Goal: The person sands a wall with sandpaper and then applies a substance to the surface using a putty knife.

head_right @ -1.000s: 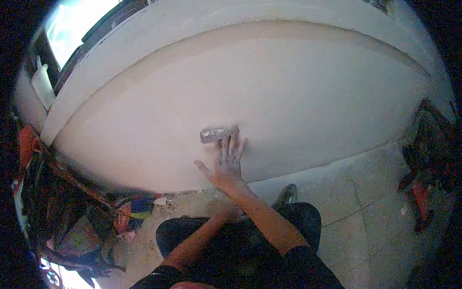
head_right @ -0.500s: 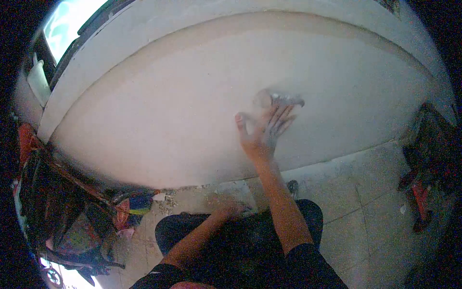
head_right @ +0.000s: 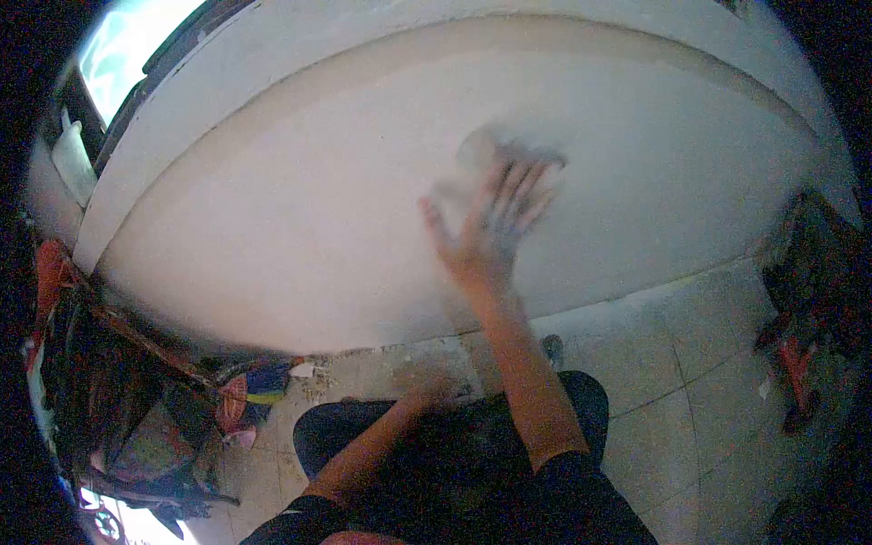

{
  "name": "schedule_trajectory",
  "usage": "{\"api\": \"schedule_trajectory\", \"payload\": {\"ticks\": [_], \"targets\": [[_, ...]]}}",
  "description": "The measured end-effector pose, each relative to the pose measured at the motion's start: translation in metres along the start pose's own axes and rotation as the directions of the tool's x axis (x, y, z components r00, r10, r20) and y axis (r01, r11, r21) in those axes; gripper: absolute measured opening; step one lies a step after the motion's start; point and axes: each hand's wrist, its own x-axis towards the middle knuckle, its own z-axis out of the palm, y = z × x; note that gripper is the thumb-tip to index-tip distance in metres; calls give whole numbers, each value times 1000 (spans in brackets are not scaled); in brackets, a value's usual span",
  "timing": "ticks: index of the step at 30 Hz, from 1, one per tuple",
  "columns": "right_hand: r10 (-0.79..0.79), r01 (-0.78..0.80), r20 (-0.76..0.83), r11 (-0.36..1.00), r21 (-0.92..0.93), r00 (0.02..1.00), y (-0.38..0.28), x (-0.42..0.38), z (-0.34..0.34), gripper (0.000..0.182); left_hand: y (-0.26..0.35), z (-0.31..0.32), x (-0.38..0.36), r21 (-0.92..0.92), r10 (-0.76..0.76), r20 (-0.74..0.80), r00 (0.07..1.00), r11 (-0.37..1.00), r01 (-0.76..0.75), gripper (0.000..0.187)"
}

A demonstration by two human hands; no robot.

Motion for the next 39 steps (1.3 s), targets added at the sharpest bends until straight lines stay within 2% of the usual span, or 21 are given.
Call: {"api": "schedule_trajectory", "payload": {"ticks": [2, 6, 8, 9, 11, 13, 15, 16, 17, 18, 20, 21, 22, 23, 24, 26, 29, 32, 34, 36, 39], "targets": [[36, -36, 36, 999, 18, 999, 9, 19, -24, 109, 44, -68, -46, 80, -193, 52, 980, 979, 188, 46], [40, -41, 32, 998, 42, 999, 37, -17, 9, 110, 13, -29, -12, -129, -7, 18, 1000, 992, 9, 45], [33, -36, 63, 998, 55, 997, 35, -57, 34, 108, 3, -9, 0, 97, -69, 9, 998, 993, 67, 45], [22, -29, 92, 997, 77, 996, 30, -78, 47, 106, 7, -12, 0, 98, -67, 15, 998, 993, 65, 45], [-28, 21, 76, 996, 91, 997, 25, -118, 77, 104, 18, -34, -5, 191, -162, 184, 970, 973, 127, 46], [-84, 77, 55, 991, 107, 995, 15, -129, 81, 103, 29, -50, -19, 160, -104, 131, 986, 984, 82, 47], [-63, 47, 212, 996, 78, 975, 6, -124, 73, 109, 56, -63, -49, 134, -46, 71, 996, 990, 36, 48], [-62, 47, 200, 995, 83, 978, 1, -113, 66, 109, 84, -65, -78, 260, -140, -337, 931, 936, 235, 48], [-49, 37, 129, 995, 93, 990, -4, -93, 56, 110, 97, -63, -94, 289, -141, -695, 705, 843, 454, 49], [-32, 25, 65, 995, 102, 997, -8, -75, 42, 111, 84, -44, -84, 293, -141, -696, 704, 839, 458, 49], [-15, 11, 68, 998, 59, 998, -12, -15, -5, 111, 50, -6, -53, 422, -137, -534, 834, 812, 403, 53], [0, -1, 70, 1000, 12, 998, -9, 1, -18, 111, 59, -30, -58, 413, -143, -534, 834, 816, 404, 53], [-5, 4, 75, 1000, 12, 997, -3, 0, -20, 111, 74, -82, -70, 212, -284, -252, 925, 917, 339, 54], [-9, 5, 86, 999, 43, 996, 3, 1, -21, 108, 82, -113, -75, -14, -321, 70, 944, 946, 323, 56], [-13, 6, 93, 997, 72, 996, 7, 2, -20, 106, 66, -97, -60, -11, -317, 65, 946, 948, 319, 56], [12, -17, 107, 999, 44, 994, 19, -34, 12, 103, 10, -30, -7, 104, 32, 44, 999, 994, -37, 53], [-8, 7, 195, 1000, 6, 981, 23, -104, 56, 98, -21, 27, 27, 34, -26, 9, 1000, 999, 25, 54], [-14, 10, 328, 1000, 14, 945, 3, -123, 57, 98, 38, -54, -26, -11, -95, 103, 990, 995, 97, 58], [27, -43, 403, 999, 29, 915, -10, -109, 48, 99, 34, -49, -24, 19, -84, 71, 994, 996, 82, 59], [-59, 52, 87, 995, 87, 994, -17, -77, 36, 104, 32, -45, -23, 55, -71, 48, 996, 996, 68, 59], [5, -17, 124, 995, 99, 992, -20, -12, -9, 102, 93, -126, -84, 117, -205, 113, 972, 974, 192, 58]]}}
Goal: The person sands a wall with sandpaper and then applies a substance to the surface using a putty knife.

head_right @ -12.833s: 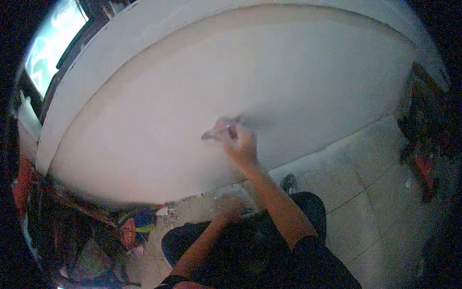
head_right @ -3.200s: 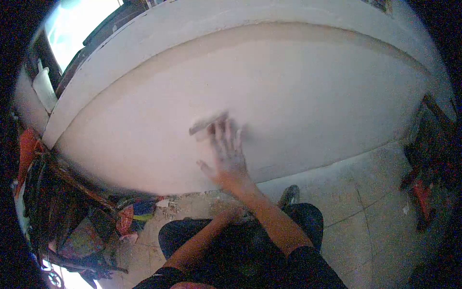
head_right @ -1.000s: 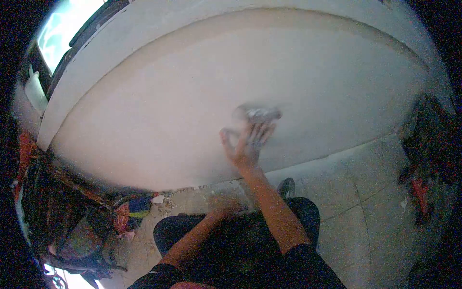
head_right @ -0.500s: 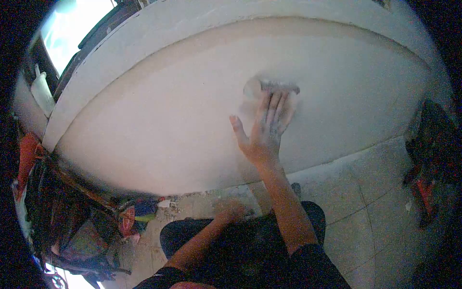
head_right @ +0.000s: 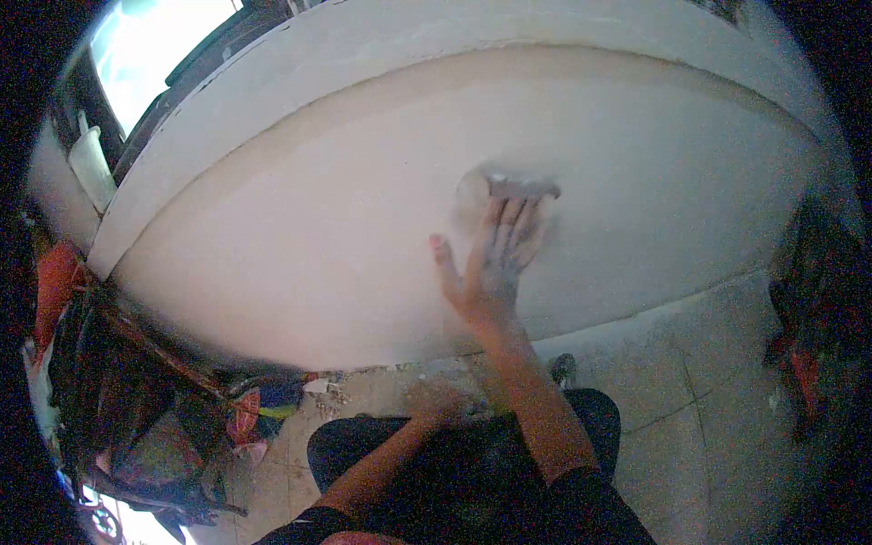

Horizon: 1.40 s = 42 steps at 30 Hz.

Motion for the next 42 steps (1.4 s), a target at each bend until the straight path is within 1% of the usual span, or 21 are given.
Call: {"api": "schedule_trajectory", "payload": {"ticks": [2, 3, 4, 5, 6, 8, 9, 11, 14, 17, 20, 21, 23, 27, 30, 32, 33, 35, 38, 40, 42], "targets": [[6, -6, 16, 1000, -15, 1000, 6, 0, -3, 102, 25, -47, -44, 24, -104, 48, 993, 994, 103, 57], [15, -14, 31, 999, -34, 999, 8, -1, -4, 101, 19, -41, -37, 26, -102, 44, 994, 995, 101, 57], [14, -12, 29, 999, -38, 999, 15, -12, 9, 101, 7, -23, -20, 62, -3, 10, 1000, 998, 2, 57], [-75, 73, -56, 997, -36, 996, 28, -33, 36, 98, -5, 0, 2, 101, 101, -19, 995, 990, -98, 56], [-162, 158, -137, 987, -43, 977, 39, -51, 56, 95, -23, 41, 43, -33, 142, -69, 987, 989, -145, 55], [-108, 109, -76, 994, 8, 991, 43, -79, 78, 95, -56, 120, 122, -286, 223, -168, 960, 921, -264, 53], [-56, 57, -23, 996, 67, 998, 41, -84, 83, 95, -53, 120, 121, -285, 226, -166, 960, 921, -266, 53], [-48, 50, -31, 996, 68, 998, 29, -69, 66, 96, -52, 98, 108, -78, 44, 85, 995, 996, -38, 51], [-13, 19, -63, 995, 94, 998, 1, -18, 16, 97, -2, -2, -16, 67, 59, -89, 994, 996, -53, 51], [4, 2, -72, 996, 90, 997, 7, -11, 6, 98, -68, 137, 132, -91, 186, -178, 966, 975, -204, 52], [-66, 68, -68, 997, 27, 995, 30, -52, 45, 99, -19, 29, 28, 7, 138, -54, 989, 990, -138, 56], [-120, 120, -61, 993, -3, 991, 36, -65, 56, 99, -17, 34, 34, 9, 147, -55, 988, 989, -147, 56], [-81, 83, -46, 996, 25, 996, 19, -53, 38, 98, -22, 46, 46, -192, 86, -23, 996, 977, -89, 62], [3, 0, -51, 999, 42, 999, -4, -6, -8, 96, -27, 54, 47, -127, 71, -55, 996, 989, -78, 68], [-22, 22, -34, 1000, 12, 999, 7, -7, -6, 96, -49, 93, 97, -122, 106, -37, 994, 986, -110, 69], [-82, 82, -70, 997, 8, 994, 23, -38, 30, 97, -63, 128, 137, -178, 173, -76, 982, 967, -184, 69], [-134, 136, -100, 991, 8, 986, 19, -43, 32, 98, -61, 129, 138, -179, 175, -75, 982, 966, -186, 69], [-97, 100, -62, 994, 42, 993, 22, -45, 32, 98, -64, 131, 134, -183, 225, -145, 964, 951, -249, 59], [-38, 43, -52, 995, 94, 998, 3, -2, -3, 97, -1, 2, 6, 108, 6, 78, 997, 994, -14, 52], [-10, 16, -62, 995, 99, 998, 3, 5, -12, 97, 21, -33, -35, 30, -48, 91, 995, 999, 45, 54], [-7, 7, -19, 999, 43, 1000, 8, 2, -10, 97, 23, -40, -38, -34, -91, 95, 991, 995, 94, 56]]}}
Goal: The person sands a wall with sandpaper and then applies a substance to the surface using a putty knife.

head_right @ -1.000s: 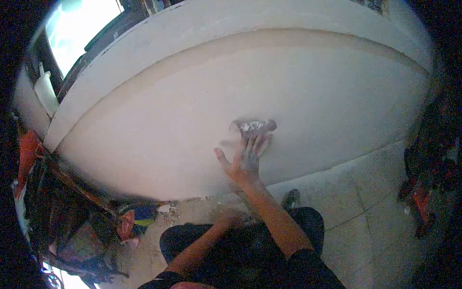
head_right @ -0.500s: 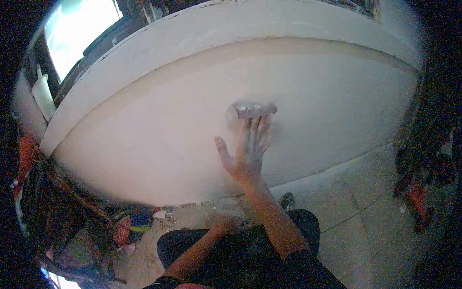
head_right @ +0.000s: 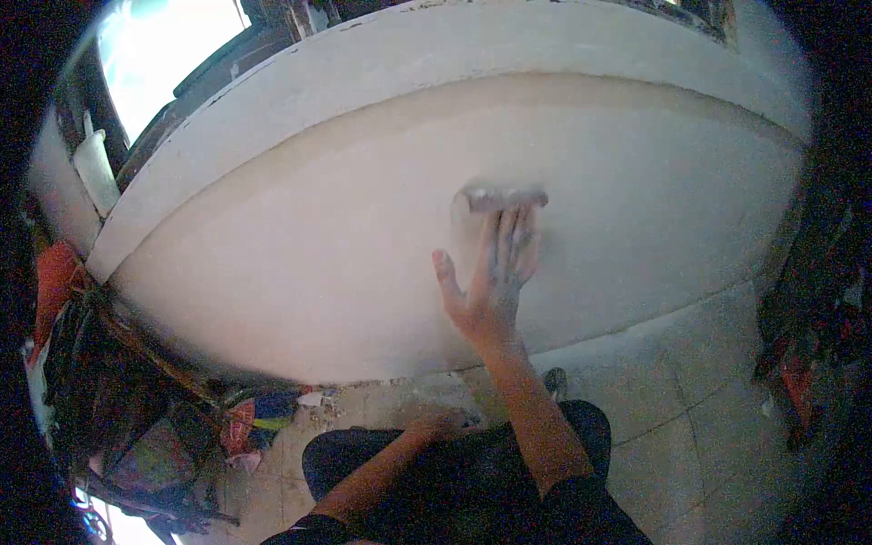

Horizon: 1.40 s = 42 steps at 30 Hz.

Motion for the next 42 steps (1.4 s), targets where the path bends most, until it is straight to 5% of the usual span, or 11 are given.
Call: {"api": "schedule_trajectory", "payload": {"ticks": [5, 11, 15, 18, 20, 23, 26, 30, 35, 40, 42], "targets": [[-93, 95, -116, 995, 12, 989, 15, -48, 45, 96, -69, 142, 189, 31, 147, -113, 983, 989, -145, 55], [-48, 49, -59, 999, 6, 997, 0, 4, 1, 93, -66, 124, 157, -169, 244, -171, 954, 947, -273, 65], [-133, 133, -52, 991, -5, 990, 25, -60, 55, 90, -62, 127, 175, -50, 227, -47, 973, 972, -229, 69], [-82, 82, -3, 995, 60, 997, 7, -55, 49, 90, -71, 138, 181, -115, 294, -172, 940, 942, -316, 63], [-66, 69, -53, 995, 70, 996, -4, -20, 28, 91, -75, 148, 193, 42, 157, -83, 984, 987, -154, 58], [-56, 59, -70, 997, 47, 996, -8, -1, 8, 93, -42, 63, 91, -104, 248, -39, 968, 962, -251, 58], [-37, 39, -46, 998, 48, 998, 4, -29, 30, 95, -70, 140, 183, 38, 216, -131, 967, 976, -213, 63], [-32, 31, 86, 999, 16, 996, 14, -63, 63, 97, -35, 71, 95, 131, 158, -33, 987, 980, -152, 62], [-7, 10, -44, 997, 79, 999, -3, -18, 32, 94, -73, 141, 180, -85, 286, -191, 939, 948, -306, 56], [-108, 119, -181, 992, 51, 978, 28, -71, 75, 88, -61, 123, 169, 16, 243, -118, 963, 970, -243, 54], [-38, 39, 99, 999, -4, 994, 10, -76, 62, 89, -69, 139, 179, 32, 276, -188, 943, 961, -275, 53]]}}
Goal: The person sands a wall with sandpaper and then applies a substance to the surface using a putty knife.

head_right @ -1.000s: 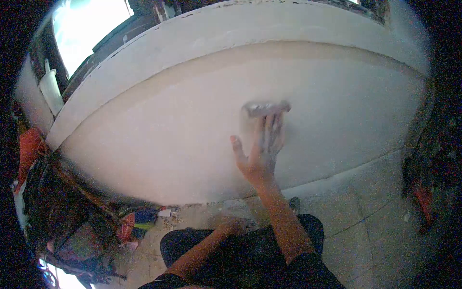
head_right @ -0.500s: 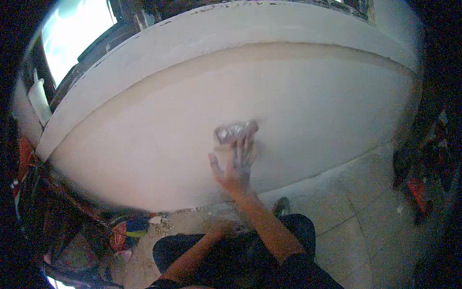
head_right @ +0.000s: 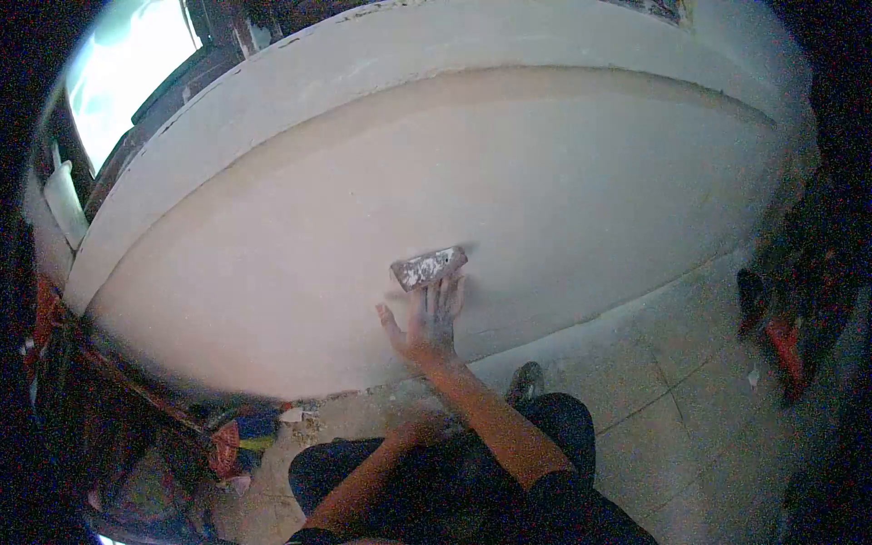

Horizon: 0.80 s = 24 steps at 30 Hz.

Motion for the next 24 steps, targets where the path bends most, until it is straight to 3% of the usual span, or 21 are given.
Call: {"api": "schedule_trajectory", "payload": {"ticks": [2, 5, 8, 10, 12, 15, 16, 17, 18, 19, 20, 23, 24], "targets": [[12, -11, -52, 1000, 16, 999, -13, 20, -13, 88, -30, 29, 24, -23, -16, 145, 989, 1000, 19, 52], [13, -7, -164, 999, 37, 986, -18, 55, -36, 86, 78, -120, -95, -27, -94, -15, 995, 995, 94, 54], [-23, 31, -258, 999, 24, 966, -8, 48, -28, 86, 50, -84, -60, 33, -65, 33, 997, 997, 64, 60], [-59, 60, -277, 998, -3, 959, 6, 27, -10, 86, 5, -14, -7, -45, 1, -25, 1000, 999, -2, 62], [-81, 73, -163, 996, -51, 983, 4, 4, 7, 89, -1, 4, 8, -121, 59, -77, 995, 990, -68, 65], [1, 0, -54, 1000, 21, 999, -3, -3, 13, 88, 10, -1, -4, 11, 6, 51, 999, 1000, -6, 68], [1, 0, -56, 1000, 25, 998, -8, 0, 11, 88, 19, 17, -19, 174, 7, -243, 970, 984, 36, 68], [5, 3, -109, 998, 65, 994, -13, 7, 7, 87, 21, 25, -26, 317, 59, -513, 856, 940, 125, 68], [8, 9, -163, 995, 104, 987, -19, 17, 2, 86, 10, 23, -13, 322, 58, -518, 854, 938, 132, 68], [7, 11, -162, 994, 107, 987, -21, 32, -9, 86, -7, 24, 9, 103, -9, -276, 961, 994, 39, 68], [18, 0, -174, 994, 106, 985, -20, 51, -26, 91, -15, 25, 22, -140, -5, -5, 1000, 990, 5, 67], [-2, 13, -177, 998, 58, 984, -1, 54, -34, 98, -2, 5, -1, -227, -38, -34, 999, 973, 30, 68], [-38, 42, -176, 999, 23, 984, 6, 52, -29, 102, -3, -3, 9, -153, -49, 140, 989, 986, 70, 74]]}}
